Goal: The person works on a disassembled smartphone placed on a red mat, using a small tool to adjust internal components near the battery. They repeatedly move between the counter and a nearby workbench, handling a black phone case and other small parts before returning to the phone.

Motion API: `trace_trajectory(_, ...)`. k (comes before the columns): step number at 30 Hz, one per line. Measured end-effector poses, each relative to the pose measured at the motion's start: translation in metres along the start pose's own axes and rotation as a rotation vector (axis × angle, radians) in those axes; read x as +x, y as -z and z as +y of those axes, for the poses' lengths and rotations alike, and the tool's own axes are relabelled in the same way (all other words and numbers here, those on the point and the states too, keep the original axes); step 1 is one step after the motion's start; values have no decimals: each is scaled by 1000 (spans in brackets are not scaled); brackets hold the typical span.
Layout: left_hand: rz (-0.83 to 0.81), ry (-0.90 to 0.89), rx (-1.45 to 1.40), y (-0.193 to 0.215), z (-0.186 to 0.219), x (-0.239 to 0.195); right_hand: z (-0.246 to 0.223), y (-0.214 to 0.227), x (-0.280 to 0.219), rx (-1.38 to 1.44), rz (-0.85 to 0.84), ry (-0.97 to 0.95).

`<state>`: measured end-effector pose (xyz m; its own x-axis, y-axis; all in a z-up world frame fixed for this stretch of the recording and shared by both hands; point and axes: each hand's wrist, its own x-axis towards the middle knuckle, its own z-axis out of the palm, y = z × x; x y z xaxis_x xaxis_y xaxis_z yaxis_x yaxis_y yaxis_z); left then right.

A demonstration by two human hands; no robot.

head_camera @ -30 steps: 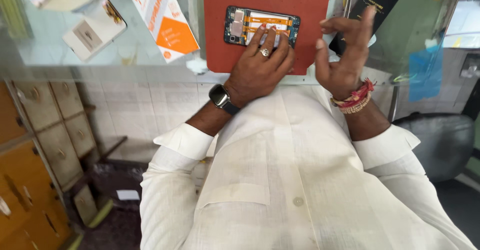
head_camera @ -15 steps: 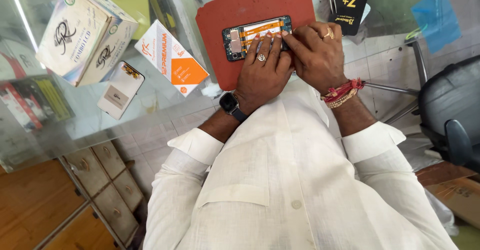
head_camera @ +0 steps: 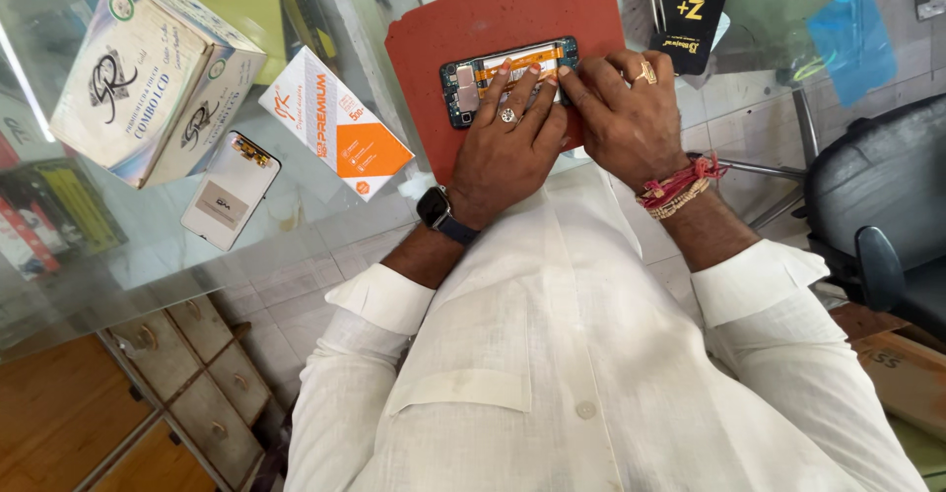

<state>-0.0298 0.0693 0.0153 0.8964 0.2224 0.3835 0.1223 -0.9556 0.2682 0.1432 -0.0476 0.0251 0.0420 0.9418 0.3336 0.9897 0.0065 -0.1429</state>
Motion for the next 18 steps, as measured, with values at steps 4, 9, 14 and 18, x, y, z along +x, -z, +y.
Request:
trace_trajectory(4,5,0,-19,0,-4,-1,-1,1,1,31,-10,-9)
trace_trajectory(9,-22,2,-22,2,-5,-1,0,1,2,49,-13,-22)
trace_trajectory(14,-40,40,-34,7,-1,-2,0,0,2,59,-2,-46)
trace_trajectory(18,-56,67,-84,10,3,-7,0,-1,1,53,20,-59)
